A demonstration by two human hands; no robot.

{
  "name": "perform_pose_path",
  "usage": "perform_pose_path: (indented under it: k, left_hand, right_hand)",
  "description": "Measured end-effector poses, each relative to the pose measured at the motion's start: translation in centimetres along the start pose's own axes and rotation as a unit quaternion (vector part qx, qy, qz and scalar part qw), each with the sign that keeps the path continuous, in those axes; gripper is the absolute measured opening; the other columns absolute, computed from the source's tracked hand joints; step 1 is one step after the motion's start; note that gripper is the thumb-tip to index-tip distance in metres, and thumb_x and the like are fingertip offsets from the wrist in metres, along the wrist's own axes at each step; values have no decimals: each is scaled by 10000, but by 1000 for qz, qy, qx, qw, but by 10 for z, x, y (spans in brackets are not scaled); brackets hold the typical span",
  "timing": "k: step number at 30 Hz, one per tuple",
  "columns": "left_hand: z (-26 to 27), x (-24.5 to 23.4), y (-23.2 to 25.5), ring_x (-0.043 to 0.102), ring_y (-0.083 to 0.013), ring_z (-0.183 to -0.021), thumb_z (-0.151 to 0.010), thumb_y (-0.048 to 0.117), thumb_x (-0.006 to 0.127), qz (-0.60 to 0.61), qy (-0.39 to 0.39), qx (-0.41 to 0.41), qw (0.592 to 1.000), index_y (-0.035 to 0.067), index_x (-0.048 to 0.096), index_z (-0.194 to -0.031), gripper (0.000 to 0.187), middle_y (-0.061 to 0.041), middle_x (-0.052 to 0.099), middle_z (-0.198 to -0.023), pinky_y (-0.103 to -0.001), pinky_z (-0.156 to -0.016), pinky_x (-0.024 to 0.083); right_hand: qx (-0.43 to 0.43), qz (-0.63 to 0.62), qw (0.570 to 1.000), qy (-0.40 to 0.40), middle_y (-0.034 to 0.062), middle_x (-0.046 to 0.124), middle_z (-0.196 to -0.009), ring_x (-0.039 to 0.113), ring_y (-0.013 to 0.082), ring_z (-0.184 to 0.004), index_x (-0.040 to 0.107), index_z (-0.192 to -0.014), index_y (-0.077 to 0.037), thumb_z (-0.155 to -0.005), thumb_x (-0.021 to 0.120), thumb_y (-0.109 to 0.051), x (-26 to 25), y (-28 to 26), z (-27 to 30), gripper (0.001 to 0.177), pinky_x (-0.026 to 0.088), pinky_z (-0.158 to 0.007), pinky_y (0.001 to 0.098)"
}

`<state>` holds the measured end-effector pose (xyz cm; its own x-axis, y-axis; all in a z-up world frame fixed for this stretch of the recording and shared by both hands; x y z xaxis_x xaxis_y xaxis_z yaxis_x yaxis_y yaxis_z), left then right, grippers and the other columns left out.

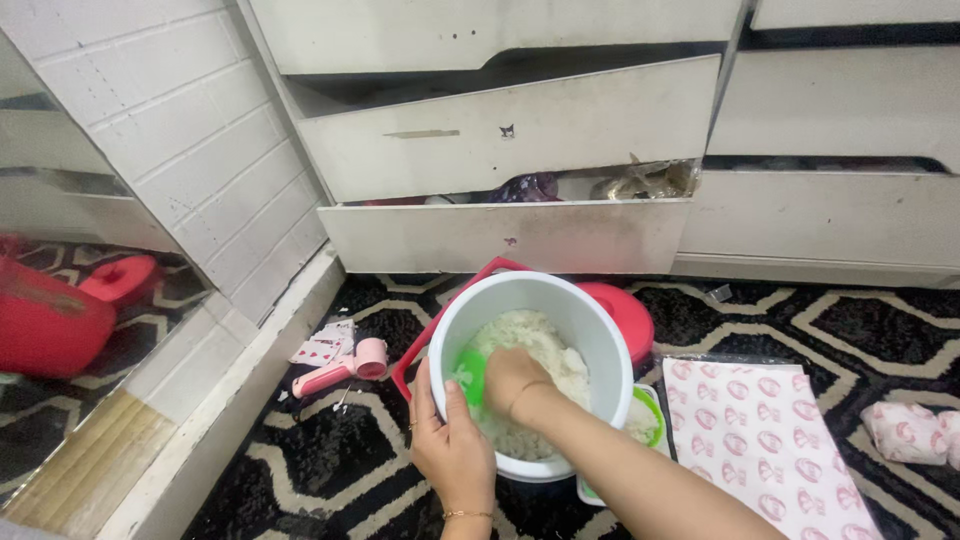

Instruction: The person scoops cooked rice from a large red cooler into a small green bowl, weighs the bowl on a digital scale, and wraps the rice in paper.

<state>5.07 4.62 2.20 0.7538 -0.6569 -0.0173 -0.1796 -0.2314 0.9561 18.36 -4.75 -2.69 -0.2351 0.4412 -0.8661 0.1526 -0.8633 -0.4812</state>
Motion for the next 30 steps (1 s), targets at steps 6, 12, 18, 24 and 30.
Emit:
perform_pose_path:
  k: [6, 12, 18, 24, 30]
  left_hand:
    - [-11, 5, -4, 718, -240, -1097, -951, 140, 582, -22, 15, 7, 1000, 60, 627, -1349, 408, -129, 687, -1326, -357, -902, 551]
    - [-49, 22, -19, 707, -299, -1110, -939, 196, 574, -64, 6, -14, 998, 110, 647, -1337, 414, -144, 715, -1261, -404, -939, 524]
    - [-97, 32, -39, 690, -344, -1092, -954, 263, 547, -107, 14, -36, 994, 153, 662, -1304, 384, -147, 729, -1193, -425, -931, 514]
    - [-106, 41, -48, 733, -312, -1031, -941, 210, 566, -90, 13, -62, 994, 120, 682, -1260, 351, -150, 755, -1135, -400, -899, 543]
    - [-106, 42, -50, 717, -328, -1032, -941, 179, 584, -112, 36, -34, 993, 81, 702, -1248, 344, -174, 747, -1134, -394, -899, 527]
  right_hand:
    - [3, 21, 998, -61, 293, 714, -973, 750, 395, -941, 737, -949, 44, -857, 615, -156, -1, 9, -22, 251, 598, -838, 459]
    - [-238, 335, 903, -127, 244, 735, -863, 712, 397, -834, 772, -818, -52, -740, 650, -81, 13, 5, -43, 148, 581, -778, 467]
    - [7, -106, 991, -79, 196, 686, -666, 628, 274, -529, 740, -734, 44, -844, 633, -100, -69, 22, -41, 210, 500, -512, 414]
    - [92, -299, 947, -69, 26, 627, -620, 318, 97, -418, 773, -808, -4, -895, 680, -230, -142, 79, 22, 260, 241, -389, 305]
    - [143, -289, 945, -53, 61, 581, -673, 397, 94, -466, 773, -943, 63, -952, 659, -238, -144, 183, 59, 322, 292, -408, 271]
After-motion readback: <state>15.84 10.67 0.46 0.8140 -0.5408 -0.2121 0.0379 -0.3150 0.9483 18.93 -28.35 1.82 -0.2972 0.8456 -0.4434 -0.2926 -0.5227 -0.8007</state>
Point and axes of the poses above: each hand's wrist, its own z-axis away from the middle knuckle, its own x-axis out of the palm, y = z × x, the point moved 6 cm from there along -z, towards the middle knuckle
